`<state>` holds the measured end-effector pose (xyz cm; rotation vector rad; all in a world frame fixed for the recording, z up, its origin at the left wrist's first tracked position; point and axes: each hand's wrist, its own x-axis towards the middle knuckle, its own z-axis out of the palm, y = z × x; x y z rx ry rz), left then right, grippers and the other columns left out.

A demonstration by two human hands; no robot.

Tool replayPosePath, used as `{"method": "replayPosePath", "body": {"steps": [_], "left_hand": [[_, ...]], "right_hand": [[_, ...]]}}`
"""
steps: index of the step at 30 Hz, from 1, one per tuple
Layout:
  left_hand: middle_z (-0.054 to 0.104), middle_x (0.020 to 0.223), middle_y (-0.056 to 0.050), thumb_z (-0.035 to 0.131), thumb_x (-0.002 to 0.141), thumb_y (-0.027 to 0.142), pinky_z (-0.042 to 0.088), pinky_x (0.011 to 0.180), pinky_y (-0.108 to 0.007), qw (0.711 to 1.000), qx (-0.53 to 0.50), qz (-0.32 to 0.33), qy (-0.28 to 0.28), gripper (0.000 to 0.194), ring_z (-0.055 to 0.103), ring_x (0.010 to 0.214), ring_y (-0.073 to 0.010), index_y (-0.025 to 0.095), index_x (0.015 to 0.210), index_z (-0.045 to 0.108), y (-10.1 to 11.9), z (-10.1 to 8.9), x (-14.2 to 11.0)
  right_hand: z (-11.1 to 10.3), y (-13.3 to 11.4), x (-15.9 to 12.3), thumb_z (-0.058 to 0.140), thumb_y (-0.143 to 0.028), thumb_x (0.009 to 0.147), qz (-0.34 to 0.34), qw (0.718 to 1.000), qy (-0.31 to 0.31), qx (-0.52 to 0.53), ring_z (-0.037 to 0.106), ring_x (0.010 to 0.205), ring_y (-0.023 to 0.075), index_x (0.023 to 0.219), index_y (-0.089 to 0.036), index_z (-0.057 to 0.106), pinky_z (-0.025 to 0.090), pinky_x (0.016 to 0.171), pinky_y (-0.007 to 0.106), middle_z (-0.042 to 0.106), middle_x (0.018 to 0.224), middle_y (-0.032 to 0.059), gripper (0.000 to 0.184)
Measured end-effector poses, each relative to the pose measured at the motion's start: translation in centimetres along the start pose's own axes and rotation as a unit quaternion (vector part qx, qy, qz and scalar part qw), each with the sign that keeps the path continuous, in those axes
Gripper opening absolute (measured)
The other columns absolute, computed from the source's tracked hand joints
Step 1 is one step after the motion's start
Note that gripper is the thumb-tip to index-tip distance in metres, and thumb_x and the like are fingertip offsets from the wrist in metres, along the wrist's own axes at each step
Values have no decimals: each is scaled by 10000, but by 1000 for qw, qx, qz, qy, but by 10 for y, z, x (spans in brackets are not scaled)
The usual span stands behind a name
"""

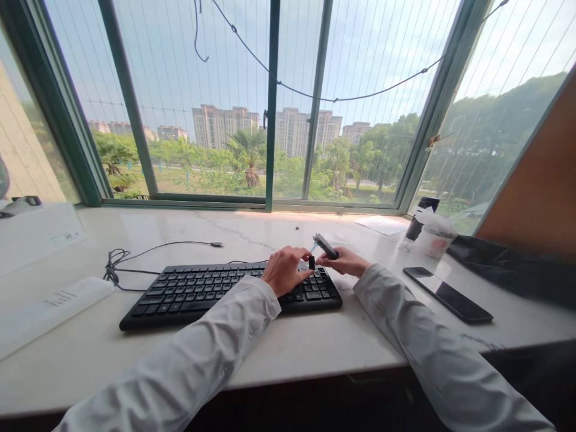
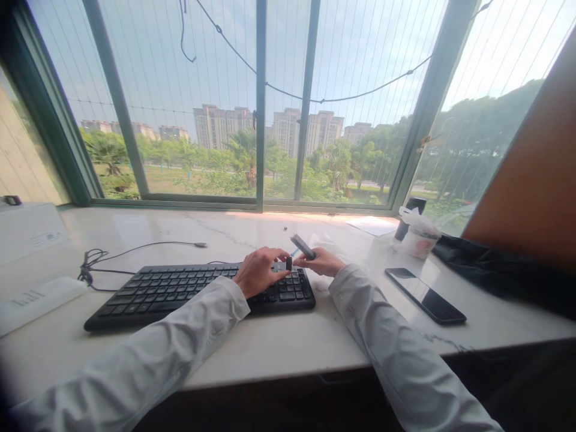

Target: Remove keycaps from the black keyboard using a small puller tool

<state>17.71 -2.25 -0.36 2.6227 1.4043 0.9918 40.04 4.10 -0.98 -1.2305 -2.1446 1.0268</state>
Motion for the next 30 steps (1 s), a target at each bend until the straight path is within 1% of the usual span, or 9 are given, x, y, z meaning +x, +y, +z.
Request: {"method": "replayPosePath", "body": {"steps": [4,8,14,18,22,30], "left_hand": [[716,989,0,703,768,314,505,767,-309,1000,-17,2,21,313,645,926,-208,267,1072,649,-1,2,0],[723,966,20,701,772,289,500,745,-292,999,-38,12,33,318,659,846,-178,275,1086,647,0,2,-1],[726,970,21,703,774,308,492,727,-286,999,-30,-3,32,307,661,803,-168,282,1076,657,2,0,-1],[722,982,31,705,774,317,493,720,-280,999,-30,2,31,300,658,785,-159,287,1069,658,1,0,-1],[709,1024,20,700,785,339,500,730,-272,998,-44,5,35,315,655,766,-147,287,1093,656,0,1,-1],[720,1002,36,697,801,362,503,733,-252,995,-76,24,57,303,657,688,-121,289,1093,666,-2,2,-1]], "right_hand": [[1,-4,-2,674,-608,716,-28,1000,-2,-2,345,421,77,902,-166,730,226,392,218,371,463,-65,483],[3,-7,-2,667,-610,723,-37,999,4,9,347,426,76,880,-169,726,236,398,216,378,473,-64,472],[4,-9,-3,649,-631,721,-38,999,-7,13,347,419,80,898,-181,719,247,405,220,356,460,-72,489],[4,-10,-4,646,-632,722,-42,999,-9,8,345,424,81,898,-175,719,227,407,227,351,463,-69,495],[5,-12,-5,642,-631,725,-38,999,-3,11,341,430,82,891,-178,714,219,419,234,354,468,-69,488],[4,-14,-7,628,-608,758,-52,997,-7,47,322,431,78,887,-172,693,214,430,232,348,468,-73,460]]}}
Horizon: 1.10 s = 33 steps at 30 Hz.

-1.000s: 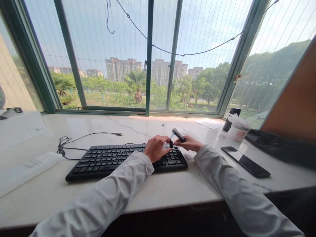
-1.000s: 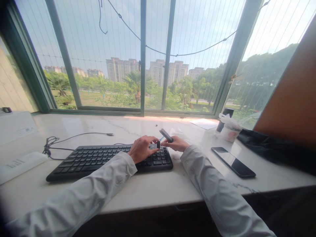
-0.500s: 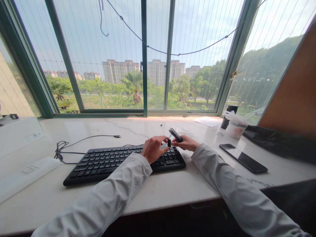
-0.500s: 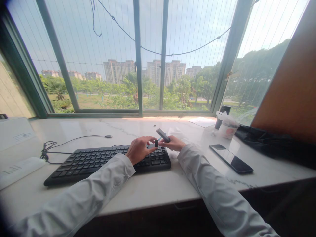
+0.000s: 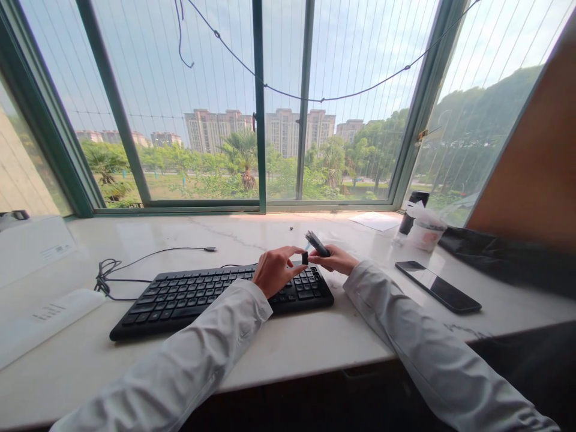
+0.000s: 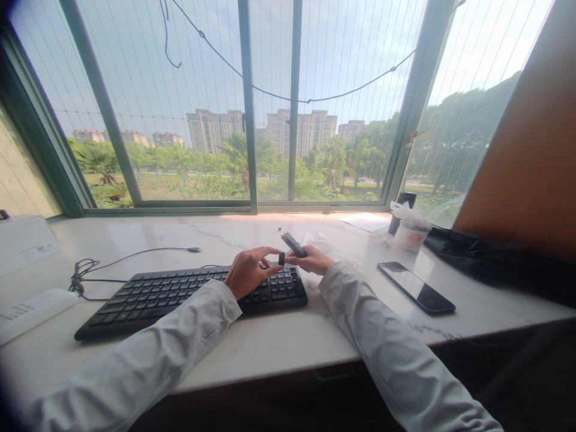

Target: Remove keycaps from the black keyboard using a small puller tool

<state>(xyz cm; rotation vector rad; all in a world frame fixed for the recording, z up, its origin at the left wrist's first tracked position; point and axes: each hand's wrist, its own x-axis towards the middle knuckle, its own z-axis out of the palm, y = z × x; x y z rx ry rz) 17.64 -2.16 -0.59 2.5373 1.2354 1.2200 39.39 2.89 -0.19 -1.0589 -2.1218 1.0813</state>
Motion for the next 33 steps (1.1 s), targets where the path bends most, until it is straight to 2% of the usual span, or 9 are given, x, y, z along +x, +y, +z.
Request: {"method": "replayPosePath", "body": {"steps": [7,13,18,21,24,26,29,33], "left_hand": [[740,1028,17,672,813,436,527,726,-279,1000,0,-22,7,207,660,646,-134,273,918,743,-1,-1,-1],[716,1111,8,696,789,425,540,724,-286,999,-25,-28,2,192,648,612,-124,260,874,743,-3,1,0],[744,861,27,711,774,415,518,731,-266,999,-3,-41,-30,226,661,657,-141,276,951,730,-1,0,2],[735,818,39,725,757,403,510,736,-265,998,20,-46,-39,277,669,680,-147,289,1009,710,0,-4,3],[734,991,31,738,737,384,511,745,-271,997,28,-56,-37,352,666,673,-136,285,1069,678,-3,-10,6],[726,1043,24,739,726,379,510,734,-274,996,33,-64,-43,385,661,658,-133,275,1089,664,-9,-15,10],[731,1019,19,732,714,398,505,721,-279,993,60,-72,-73,363,663,667,-146,258,1044,677,-25,-18,25],[737,959,29,777,649,413,488,766,-275,984,123,-71,-105,306,679,840,-192,252,898,702,-57,-11,66]], "right_hand": [[2,2,2,573,-628,786,-13,1000,-4,-15,322,415,80,835,-172,685,229,428,232,343,438,-71,471],[3,6,4,574,-624,789,-16,1000,-17,-12,318,411,85,897,-152,694,215,420,239,337,433,-71,499],[4,5,3,579,-605,800,-17,999,-20,-30,351,433,95,920,-149,714,246,442,244,373,450,-60,491],[3,9,5,550,-545,848,-43,994,43,-91,506,566,134,921,-170,745,356,542,255,573,590,3,429],[-1,19,9,544,-445,877,-31,970,152,-189,612,773,186,899,-192,763,415,701,276,702,803,61,335],[-4,25,10,546,-395,879,14,946,205,-252,632,842,211,908,-206,763,417,744,290,721,865,83,290],[-6,28,10,547,-365,870,71,914,235,-323,645,883,243,951,-229,752,421,740,311,719,928,105,260],[-5,21,7,491,-379,884,129,881,251,-379,652,905,267,1005,-221,727,441,746,338,699,985,130,309]]}}
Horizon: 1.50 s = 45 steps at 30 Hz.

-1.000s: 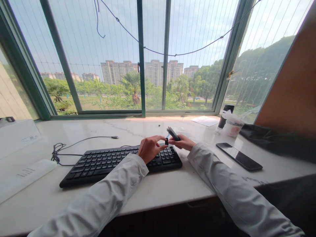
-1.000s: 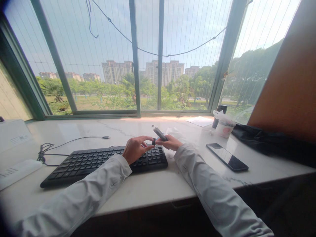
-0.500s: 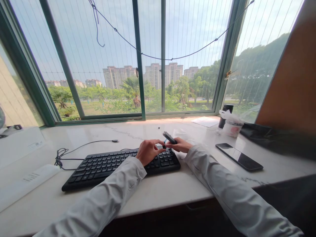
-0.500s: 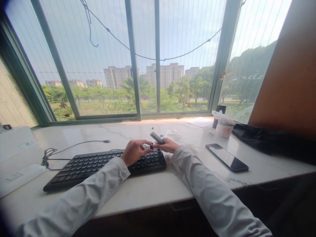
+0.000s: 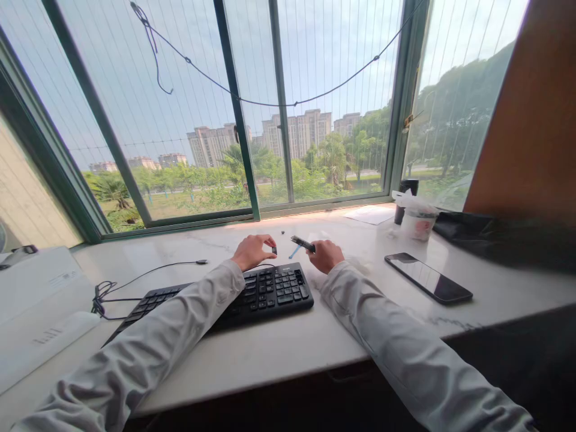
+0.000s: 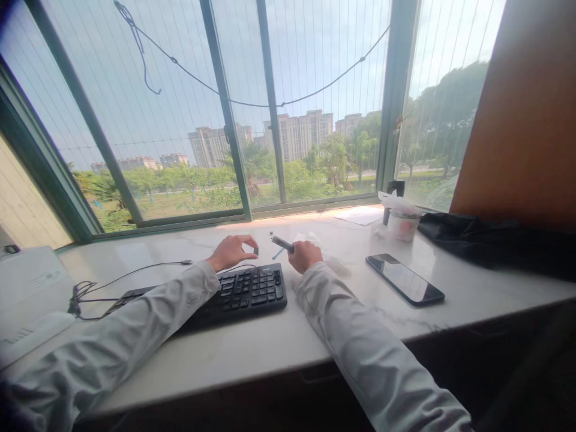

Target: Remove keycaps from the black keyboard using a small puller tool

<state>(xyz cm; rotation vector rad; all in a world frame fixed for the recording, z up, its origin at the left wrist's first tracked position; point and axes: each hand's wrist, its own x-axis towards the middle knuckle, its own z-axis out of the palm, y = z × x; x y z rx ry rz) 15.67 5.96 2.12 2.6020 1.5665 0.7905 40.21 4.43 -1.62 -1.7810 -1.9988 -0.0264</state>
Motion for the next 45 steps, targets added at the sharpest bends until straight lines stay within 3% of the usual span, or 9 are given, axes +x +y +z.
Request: {"method": "replayPosePath", "body": {"steps": [2,6,12,17,24,45], "left_hand": [[736,940,31,800,620,410,480,791,-271,1000,11,-10,-6,310,674,902,-202,247,862,697,-11,9,29],[733,975,23,811,621,382,486,682,-257,995,-28,-88,-30,329,670,627,-131,224,872,669,-30,36,80],[724,1034,35,842,597,296,470,700,-245,987,-26,-159,-26,290,649,563,-90,227,810,656,-50,79,118],[727,1020,48,827,612,263,452,657,-245,982,-30,-186,-23,286,630,526,-80,231,830,646,-62,97,130],[726,1010,32,822,624,270,441,585,-241,980,-61,-188,-23,337,620,501,-75,232,898,630,-75,109,142],[716,1039,-8,819,625,237,466,521,-208,974,-124,-188,-26,413,606,480,-67,239,980,610,-93,123,151]], "right_hand": [[-3,-3,-2,451,-378,897,31,999,4,-24,649,937,268,1026,-206,715,446,776,348,691,1012,140,341],[-7,-4,-4,404,-357,910,64,997,2,-41,646,962,262,1040,-194,700,444,809,360,688,1025,142,363],[-7,-1,-2,426,-338,881,61,997,4,-50,659,895,262,970,-193,703,448,764,363,692,970,133,325],[-6,0,1,426,-329,876,62,997,6,-52,660,890,265,960,-190,706,446,751,361,695,963,135,323],[-5,-1,2,422,-347,878,61,997,11,-50,658,888,267,953,-182,708,445,738,355,696,971,140,338],[-1,1,4,422,-368,893,55,997,5,-55,652,906,264,961,-194,697,443,753,352,690,971,127,332]]}}
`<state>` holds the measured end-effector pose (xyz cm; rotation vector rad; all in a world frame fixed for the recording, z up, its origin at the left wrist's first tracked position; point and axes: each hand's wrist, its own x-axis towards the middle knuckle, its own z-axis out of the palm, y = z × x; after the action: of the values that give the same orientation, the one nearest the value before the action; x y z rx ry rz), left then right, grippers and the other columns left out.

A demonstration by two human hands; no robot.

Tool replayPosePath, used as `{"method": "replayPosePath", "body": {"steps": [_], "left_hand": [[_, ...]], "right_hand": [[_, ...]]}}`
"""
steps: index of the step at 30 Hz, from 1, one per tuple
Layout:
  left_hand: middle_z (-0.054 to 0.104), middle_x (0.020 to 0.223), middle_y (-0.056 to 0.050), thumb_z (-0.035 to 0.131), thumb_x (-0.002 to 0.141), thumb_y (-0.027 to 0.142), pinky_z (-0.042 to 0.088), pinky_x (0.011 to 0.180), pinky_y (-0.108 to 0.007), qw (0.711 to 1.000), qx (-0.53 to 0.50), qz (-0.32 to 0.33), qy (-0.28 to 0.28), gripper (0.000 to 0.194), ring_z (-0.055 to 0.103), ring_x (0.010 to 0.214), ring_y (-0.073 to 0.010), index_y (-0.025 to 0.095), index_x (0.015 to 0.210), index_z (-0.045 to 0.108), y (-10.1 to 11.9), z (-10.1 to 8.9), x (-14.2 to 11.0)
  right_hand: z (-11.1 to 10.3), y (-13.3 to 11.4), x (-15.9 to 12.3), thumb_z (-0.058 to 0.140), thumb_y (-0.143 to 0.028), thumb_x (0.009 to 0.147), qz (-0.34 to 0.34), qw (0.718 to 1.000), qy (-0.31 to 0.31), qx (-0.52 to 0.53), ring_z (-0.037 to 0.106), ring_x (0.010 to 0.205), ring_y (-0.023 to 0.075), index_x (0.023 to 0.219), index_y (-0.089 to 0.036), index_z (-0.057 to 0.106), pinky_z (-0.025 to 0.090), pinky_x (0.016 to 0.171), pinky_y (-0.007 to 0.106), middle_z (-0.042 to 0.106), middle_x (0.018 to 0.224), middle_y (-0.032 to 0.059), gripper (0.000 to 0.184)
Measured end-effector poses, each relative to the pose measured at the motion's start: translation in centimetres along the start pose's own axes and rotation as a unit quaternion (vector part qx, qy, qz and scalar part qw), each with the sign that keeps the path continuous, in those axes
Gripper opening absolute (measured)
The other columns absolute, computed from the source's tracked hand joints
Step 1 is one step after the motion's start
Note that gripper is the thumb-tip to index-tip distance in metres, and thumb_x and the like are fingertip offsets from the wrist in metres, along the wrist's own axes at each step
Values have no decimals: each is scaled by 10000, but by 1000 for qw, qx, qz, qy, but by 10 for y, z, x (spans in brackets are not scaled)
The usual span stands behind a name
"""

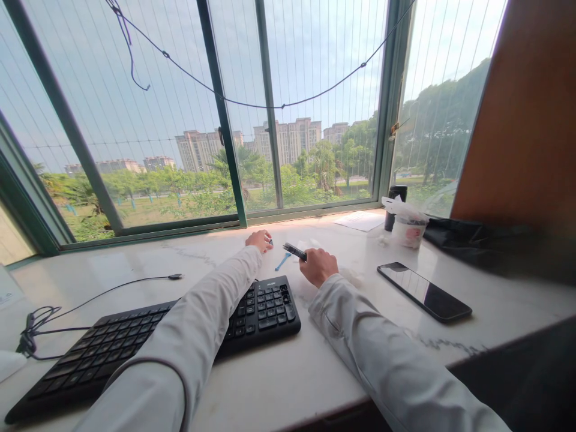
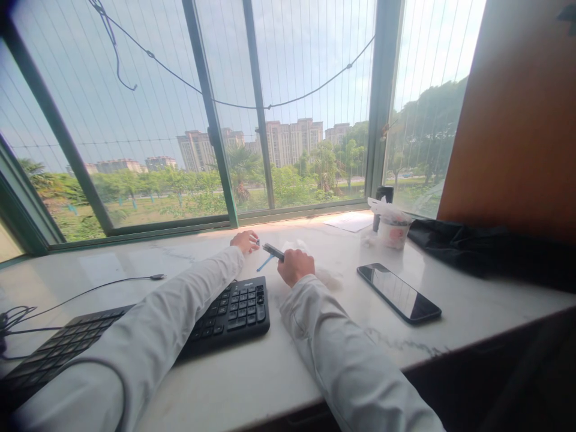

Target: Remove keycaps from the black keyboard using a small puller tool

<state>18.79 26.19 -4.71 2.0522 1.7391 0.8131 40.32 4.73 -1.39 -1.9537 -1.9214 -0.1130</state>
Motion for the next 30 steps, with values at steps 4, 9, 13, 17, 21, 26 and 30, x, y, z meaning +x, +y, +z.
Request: {"method": "replayPosePath", "body": {"steps": [4,9,13,17,21,26,30], "left_hand": [[714,1055,-2,819,621,250,467,526,-204,1000,2,1,-3,422,606,484,-65,241,987,608,0,-1,-1],[710,1077,-2,815,628,261,477,546,-214,1000,6,0,-3,420,609,488,-67,245,992,607,1,-3,-3],[707,1092,-2,817,627,261,474,562,-212,1000,7,7,-5,418,612,498,-62,247,992,614,2,-4,-4],[707,1093,-11,816,628,260,465,553,-210,1000,7,14,-9,425,614,499,-63,240,1002,616,2,-3,-4],[709,1087,-8,814,633,260,461,540,-212,1000,8,11,-10,421,607,484,-63,238,1000,609,3,-2,-4],[712,1078,2,820,624,253,470,559,-216,1000,13,7,-11,415,611,492,-63,245,986,617,5,-4,-5],[715,1072,6,819,621,251,480,571,-222,1000,16,6,-8,404,609,490,-67,248,972,619,6,-5,-6]], "right_hand": [[0,0,0,429,-368,887,-3,1000,3,4,658,882,265,942,-194,702,449,732,350,694,948,122,328],[0,0,0,427,-372,892,-3,1000,0,3,659,894,267,952,-192,704,452,739,354,694,962,129,336],[0,1,0,428,-367,886,-6,1000,5,3,661,880,270,942,-194,704,454,727,355,696,946,124,330],[0,1,0,439,-361,878,-2,1000,5,1,661,886,271,949,-195,709,456,732,354,696,954,126,325],[-1,0,-1,440,-364,882,0,1000,0,2,658,913,272,980,-197,710,458,754,360,695,985,131,332],[-2,0,0,441,-368,878,-2,1000,1,-2,662,902,280,974,-201,709,463,738,366,697,975,128,330],[-2,0,-1,439,-368,878,-4,1000,3,-2,665,887,273,960,-200,713,460,732,357,700,965,130,332]]}}
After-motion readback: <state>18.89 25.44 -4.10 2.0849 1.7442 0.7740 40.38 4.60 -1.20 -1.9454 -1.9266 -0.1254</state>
